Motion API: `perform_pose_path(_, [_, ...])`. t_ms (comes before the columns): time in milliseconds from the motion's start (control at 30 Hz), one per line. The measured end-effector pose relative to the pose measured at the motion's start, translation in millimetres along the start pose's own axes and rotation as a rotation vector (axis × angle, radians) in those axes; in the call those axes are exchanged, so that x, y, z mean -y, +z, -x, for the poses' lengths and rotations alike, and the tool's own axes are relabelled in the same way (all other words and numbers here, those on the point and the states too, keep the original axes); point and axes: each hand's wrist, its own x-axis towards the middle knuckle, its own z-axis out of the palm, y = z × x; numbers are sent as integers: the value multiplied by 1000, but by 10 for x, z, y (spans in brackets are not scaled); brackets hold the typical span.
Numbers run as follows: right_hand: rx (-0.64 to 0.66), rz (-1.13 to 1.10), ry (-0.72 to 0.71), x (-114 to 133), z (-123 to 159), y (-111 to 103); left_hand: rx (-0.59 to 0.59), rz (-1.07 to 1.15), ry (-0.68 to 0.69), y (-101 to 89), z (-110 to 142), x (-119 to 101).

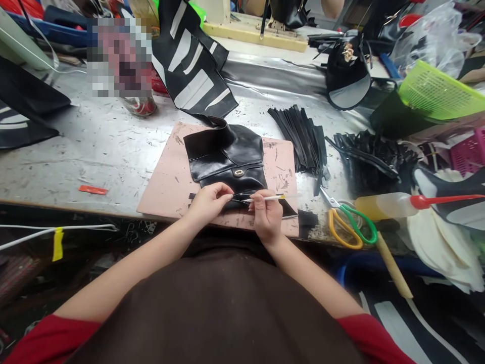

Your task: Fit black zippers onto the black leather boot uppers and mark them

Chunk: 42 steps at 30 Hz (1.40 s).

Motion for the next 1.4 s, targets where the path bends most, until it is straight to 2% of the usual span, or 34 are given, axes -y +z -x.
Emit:
perform_pose_path(167, [14,-2,111,-24,-55,35,13,-23,-7,-7,2,-10])
perform_pose_path(600, [80,180,-47,15,-59,34,29,-32,29,-4,-3,21])
perform_pose_path(1200, [62,180,-12,13,-50,40,31,-11,36,-9,32,14])
perform_pose_path(1300, [59,116,42,31,-30,19,47,-11,112,-38,100,25])
perform_pose_path(1400, [90,13,117,49,10,-26,95,-87,329,-71,208,88])
